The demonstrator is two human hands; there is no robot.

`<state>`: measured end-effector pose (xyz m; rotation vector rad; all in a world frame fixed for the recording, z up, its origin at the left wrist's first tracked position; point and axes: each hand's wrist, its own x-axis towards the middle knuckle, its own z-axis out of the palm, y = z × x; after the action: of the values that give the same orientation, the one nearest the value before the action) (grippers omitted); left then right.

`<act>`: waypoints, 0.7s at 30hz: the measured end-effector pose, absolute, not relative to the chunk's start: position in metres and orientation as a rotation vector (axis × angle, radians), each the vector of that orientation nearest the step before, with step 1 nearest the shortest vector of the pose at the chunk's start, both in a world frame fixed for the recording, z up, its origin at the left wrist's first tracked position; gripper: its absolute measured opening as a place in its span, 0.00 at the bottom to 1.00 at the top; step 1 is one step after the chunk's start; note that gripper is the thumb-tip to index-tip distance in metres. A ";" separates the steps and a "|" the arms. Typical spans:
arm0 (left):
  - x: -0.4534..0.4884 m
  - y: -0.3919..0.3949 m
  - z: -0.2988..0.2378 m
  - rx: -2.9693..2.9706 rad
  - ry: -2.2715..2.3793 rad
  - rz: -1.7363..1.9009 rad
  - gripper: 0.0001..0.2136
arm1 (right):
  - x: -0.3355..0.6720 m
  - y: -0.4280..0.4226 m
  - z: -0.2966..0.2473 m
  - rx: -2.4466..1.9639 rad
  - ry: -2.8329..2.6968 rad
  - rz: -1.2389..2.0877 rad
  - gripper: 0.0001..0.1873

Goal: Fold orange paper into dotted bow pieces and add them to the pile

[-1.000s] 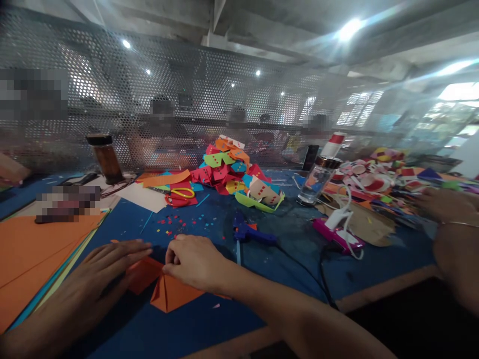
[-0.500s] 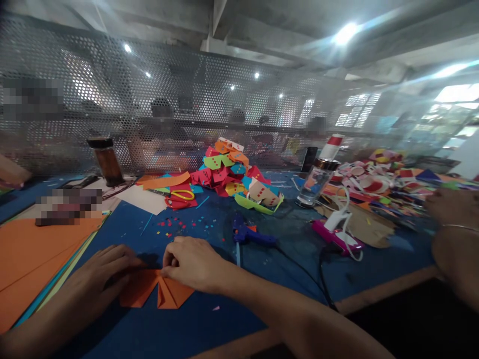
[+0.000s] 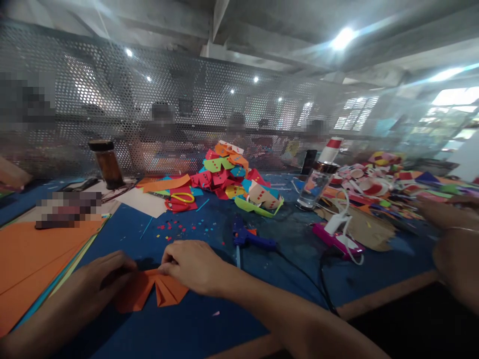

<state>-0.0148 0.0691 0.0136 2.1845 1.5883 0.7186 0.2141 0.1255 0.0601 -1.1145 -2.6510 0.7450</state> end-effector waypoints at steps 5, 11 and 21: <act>-0.013 0.067 0.017 2.103 1.601 0.655 0.10 | 0.214 0.127 0.060 -1.118 -2.671 0.732 0.08; -0.016 0.066 0.017 2.102 1.614 0.654 0.10 | 0.215 0.130 0.061 -1.221 -2.662 0.723 0.12; -0.021 0.071 0.020 2.030 1.609 0.666 0.11 | 0.223 0.137 0.067 -1.169 -2.677 0.772 0.07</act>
<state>-0.0205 0.0709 0.0195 2.0300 1.6089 0.6657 0.2230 0.1370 0.0667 -1.1691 -2.6774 0.7721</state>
